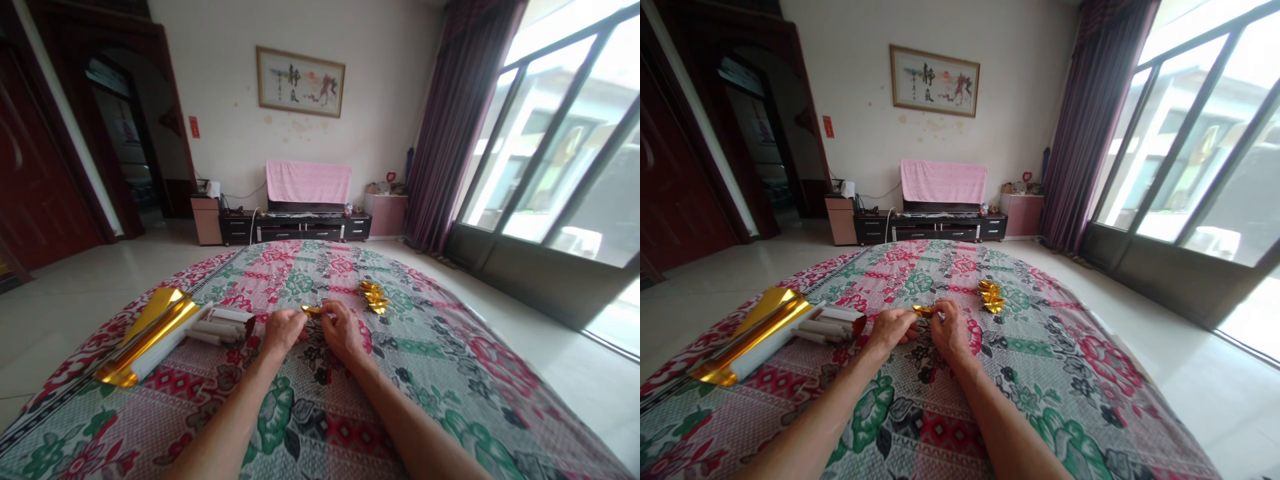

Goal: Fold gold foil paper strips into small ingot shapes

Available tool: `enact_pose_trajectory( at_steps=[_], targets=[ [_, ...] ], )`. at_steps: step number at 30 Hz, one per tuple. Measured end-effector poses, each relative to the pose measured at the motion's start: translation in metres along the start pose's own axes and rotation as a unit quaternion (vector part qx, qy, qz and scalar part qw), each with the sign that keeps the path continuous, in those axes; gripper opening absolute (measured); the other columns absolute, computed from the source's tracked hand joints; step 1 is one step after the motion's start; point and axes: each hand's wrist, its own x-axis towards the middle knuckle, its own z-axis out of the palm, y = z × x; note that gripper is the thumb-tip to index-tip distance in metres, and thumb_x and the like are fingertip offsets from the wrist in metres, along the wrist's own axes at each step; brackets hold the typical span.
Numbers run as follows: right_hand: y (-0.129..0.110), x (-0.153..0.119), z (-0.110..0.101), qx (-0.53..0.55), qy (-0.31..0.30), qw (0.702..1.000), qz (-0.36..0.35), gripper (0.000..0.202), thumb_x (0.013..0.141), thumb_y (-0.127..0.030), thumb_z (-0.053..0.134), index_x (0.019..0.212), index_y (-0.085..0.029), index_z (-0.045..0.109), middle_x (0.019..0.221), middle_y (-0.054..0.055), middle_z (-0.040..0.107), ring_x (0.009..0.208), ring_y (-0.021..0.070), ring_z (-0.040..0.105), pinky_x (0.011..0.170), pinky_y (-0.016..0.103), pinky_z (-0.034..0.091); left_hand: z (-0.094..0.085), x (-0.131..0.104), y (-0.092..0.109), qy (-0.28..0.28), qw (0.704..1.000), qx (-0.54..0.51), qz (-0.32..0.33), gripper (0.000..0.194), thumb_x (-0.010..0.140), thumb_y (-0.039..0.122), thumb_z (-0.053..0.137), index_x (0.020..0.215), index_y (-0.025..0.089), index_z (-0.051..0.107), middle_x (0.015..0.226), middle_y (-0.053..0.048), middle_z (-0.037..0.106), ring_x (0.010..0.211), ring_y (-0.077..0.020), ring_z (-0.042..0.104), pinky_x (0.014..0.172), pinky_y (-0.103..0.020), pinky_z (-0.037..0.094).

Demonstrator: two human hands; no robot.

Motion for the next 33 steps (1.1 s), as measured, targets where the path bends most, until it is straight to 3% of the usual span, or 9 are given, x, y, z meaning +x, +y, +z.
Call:
enact_pose_trajectory(
  at_steps=[7, 25, 30, 33],
  targets=[
    [0.0, -0.001, 0.001, 0.021, -0.005, 1.0, -0.013, 0.018, 0.073, -0.011, 0.045, 0.077, -0.018, 0.061, 0.093, 0.005, 0.065, 0.087, 0.0166, 0.06, 0.077, 0.028, 0.048, 0.003, -0.001, 0.0, 0.002, 0.999, 0.018, 0.035, 0.022, 0.072, 0.033, 0.056, 0.077, 0.017, 0.07, 0.063, -0.002, 0.068, 0.051, -0.0123, 0.063, 0.042, -0.017, 0.041],
    [-0.003, -0.001, 0.0, 0.016, 0.003, 0.999, -0.038, 0.019, 0.073, -0.009, 0.044, 0.077, -0.019, 0.06, 0.092, 0.005, 0.064, 0.087, 0.0165, 0.059, 0.078, 0.028, 0.047, 0.002, -0.003, 0.003, -0.002, 1.0, 0.01, 0.023, 0.02, 0.073, 0.02, 0.051, 0.082, 0.018, 0.068, 0.069, -0.001, 0.069, 0.053, -0.012, 0.064, 0.043, -0.016, 0.044],
    [0.0, 0.0, -0.009, -0.02, -0.006, 0.996, -0.082, 0.021, 0.076, -0.008, 0.044, 0.083, -0.019, 0.061, 0.097, 0.006, 0.062, 0.091, 0.0167, 0.057, 0.081, 0.028, 0.044, 0.004, 0.001, -0.002, -0.004, 0.999, 0.025, 0.024, 0.022, 0.072, 0.017, 0.051, 0.086, 0.017, 0.068, 0.07, -0.002, 0.07, 0.053, -0.0109, 0.064, 0.048, -0.017, 0.045],
    [0.007, 0.004, -0.019, -0.049, 0.0, 0.994, -0.095, 0.021, 0.078, -0.009, 0.043, 0.084, -0.019, 0.061, 0.098, 0.006, 0.06, 0.092, 0.0164, 0.056, 0.083, 0.028, 0.043, 0.006, 0.0, -0.004, 0.012, 0.995, 0.076, 0.061, 0.024, 0.072, 0.015, 0.05, 0.088, 0.017, 0.068, 0.073, -0.003, 0.07, 0.057, -0.0107, 0.064, 0.057, -0.018, 0.048]
  ],
)
